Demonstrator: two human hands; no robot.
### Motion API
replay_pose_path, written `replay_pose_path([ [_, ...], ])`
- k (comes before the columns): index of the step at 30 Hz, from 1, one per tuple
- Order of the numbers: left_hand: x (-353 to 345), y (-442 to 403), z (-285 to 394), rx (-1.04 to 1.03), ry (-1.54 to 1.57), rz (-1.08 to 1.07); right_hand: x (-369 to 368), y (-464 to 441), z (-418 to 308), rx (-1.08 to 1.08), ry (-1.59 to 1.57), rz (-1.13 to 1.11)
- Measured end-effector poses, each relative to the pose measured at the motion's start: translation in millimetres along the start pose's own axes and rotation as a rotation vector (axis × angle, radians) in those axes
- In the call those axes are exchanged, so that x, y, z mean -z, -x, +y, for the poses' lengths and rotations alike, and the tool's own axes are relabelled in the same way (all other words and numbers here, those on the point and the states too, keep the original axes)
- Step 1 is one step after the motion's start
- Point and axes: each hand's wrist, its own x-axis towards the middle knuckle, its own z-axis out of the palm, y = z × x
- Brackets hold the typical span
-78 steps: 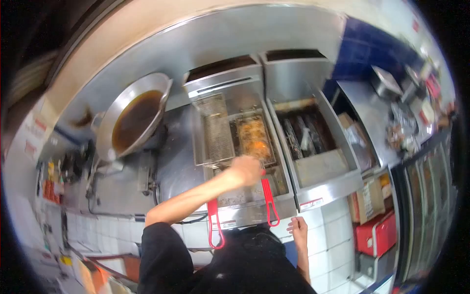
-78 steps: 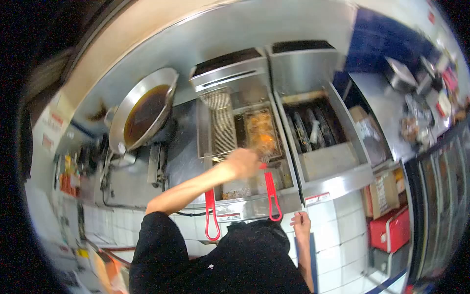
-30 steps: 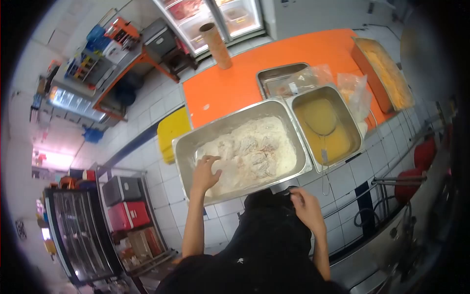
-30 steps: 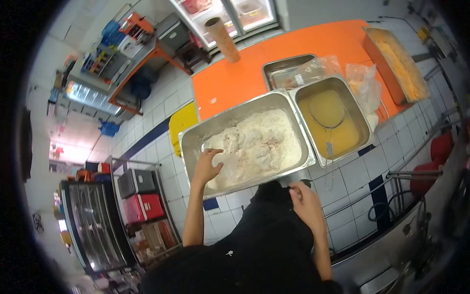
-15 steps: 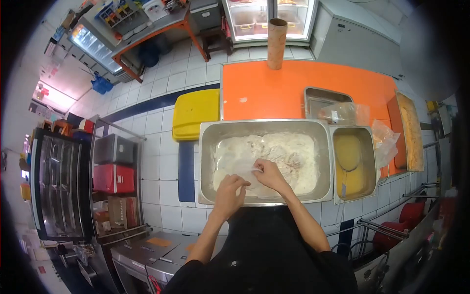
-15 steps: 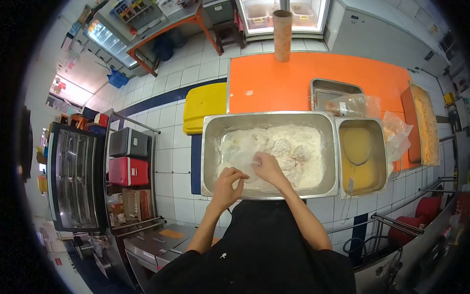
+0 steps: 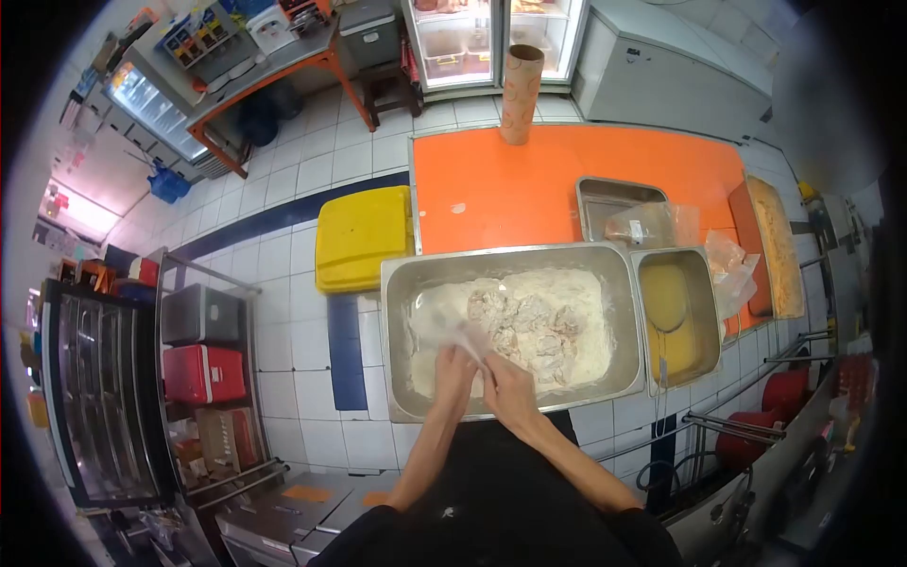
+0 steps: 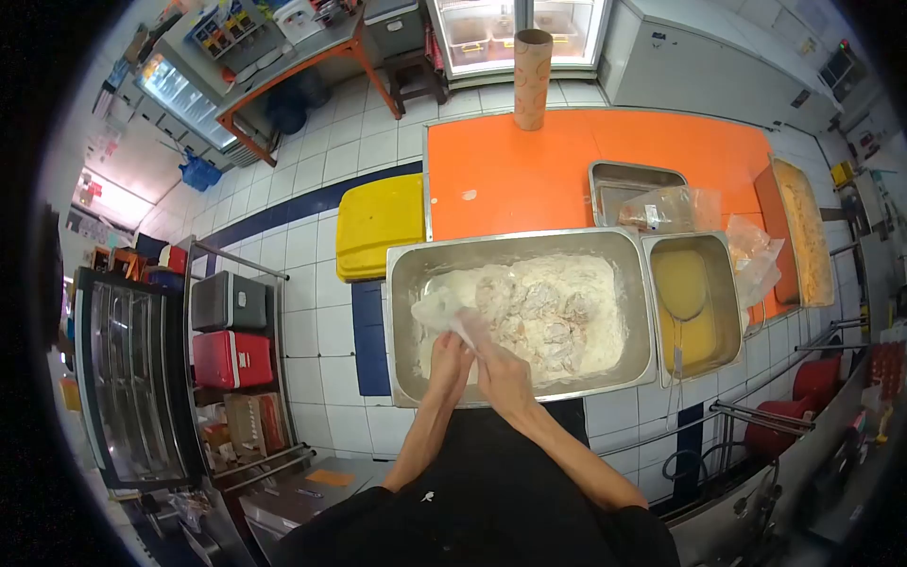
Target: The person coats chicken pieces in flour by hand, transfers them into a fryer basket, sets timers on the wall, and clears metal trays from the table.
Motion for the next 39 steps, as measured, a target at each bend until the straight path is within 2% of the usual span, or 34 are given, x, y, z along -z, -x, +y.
replay_pose_path([
  [2, 1, 0, -1, 0.101, 0.12, -0.203, -7, -4, -8, 0.155, -0.074, 0.122],
  [3, 0, 2, 1, 0.102, 0.116, -0.198, -9, 0, -4, 0.153, -0.08, 0.119],
  [5, -8, 0, 6, 0.149, 0.26, -0.147, -13, 7, 10, 0.025, -0.034, -0.048],
  [8, 3, -11, 6, 0.177, 0.136, -0.241, -10, 12, -2, 0.008, -0.059, -0.147],
  [12, 5, -26, 21, 0.289, 0.219, -0.253, -8, 3, -8, 0.075, -0.09, -0.214],
  [14, 14, -44, 21, 0.312, 0.681, -0.339, -12, 9, 0, 0.163, -0.173, -0.36],
  [15, 23, -53, 8, 0.329, 0.677, -0.343, -12, 12, 5, 0.148, -0.172, -0.351],
  [16, 28, -61, 0, -0.083, 0.079, -0.314, -10, 14, 11, 0.078, -0.153, -0.4],
  [18, 32, -66, -14, -0.486, -0.517, -0.258, 4, 12, 23, 0.005, -0.135, -0.457],
  [20, 18, -57, 7, -0.027, 0.288, 0.067, 30, 6, 36, -0.162, -0.094, -0.515],
  [21, 25, -59, 1, -0.027, 0.286, 0.068, 36, 9, 50, -0.149, 0.005, -0.408],
  [22, 39, -64, -11, -0.07, 0.137, 0.072, 39, 13, 69, -0.137, 0.104, -0.299],
  [23, 51, -66, -21, -0.11, -0.013, 0.073, 40, 17, 86, -0.142, 0.102, -0.294],
  [24, 60, -65, -29, -0.107, -0.018, 0.067, 39, 22, 104, -0.173, 0.27, -0.38],
  [25, 68, -62, -33, -0.136, -0.151, -0.067, 36, 22, 112, -0.203, 0.437, -0.464],
  [26, 74, -62, -37, -0.167, -0.284, -0.2, 30, 23, 118, -0.206, 0.433, -0.459],
  [28, 52, -40, -15, -0.117, -0.257, -0.232, 19, 19, 122, -0.384, 0.352, -0.816],
  [30, 29, -21, 5, -0.073, -0.227, -0.257, 5, 22, 130, -0.366, 0.416, -0.798],
  [32, 16, -13, 15, 0.15, 0.314, -0.191, -1, 25, 132, -0.345, 0.479, -0.778],
  [34, 14, -10, 18, 0.175, 0.372, -0.214, 5, 25, 129, -0.289, 0.221, -0.667],
  [35, 14, -9, 19, 0.208, 0.43, -0.243, 6, 24, 128, -0.287, 0.218, -0.671],
  [37, 16, -8, 18, 0.187, 0.424, -0.292, 27, 11, 103, -0.295, 0.001, -0.403],
  [38, 16, -8, 18, 0.165, 0.418, -0.345, 37, 5, 91, -0.294, 0.001, -0.404],
  [39, 11, -6, 23, 0.164, 0.419, -0.346, 47, -2, 79, -0.334, 0.031, -0.244],
])
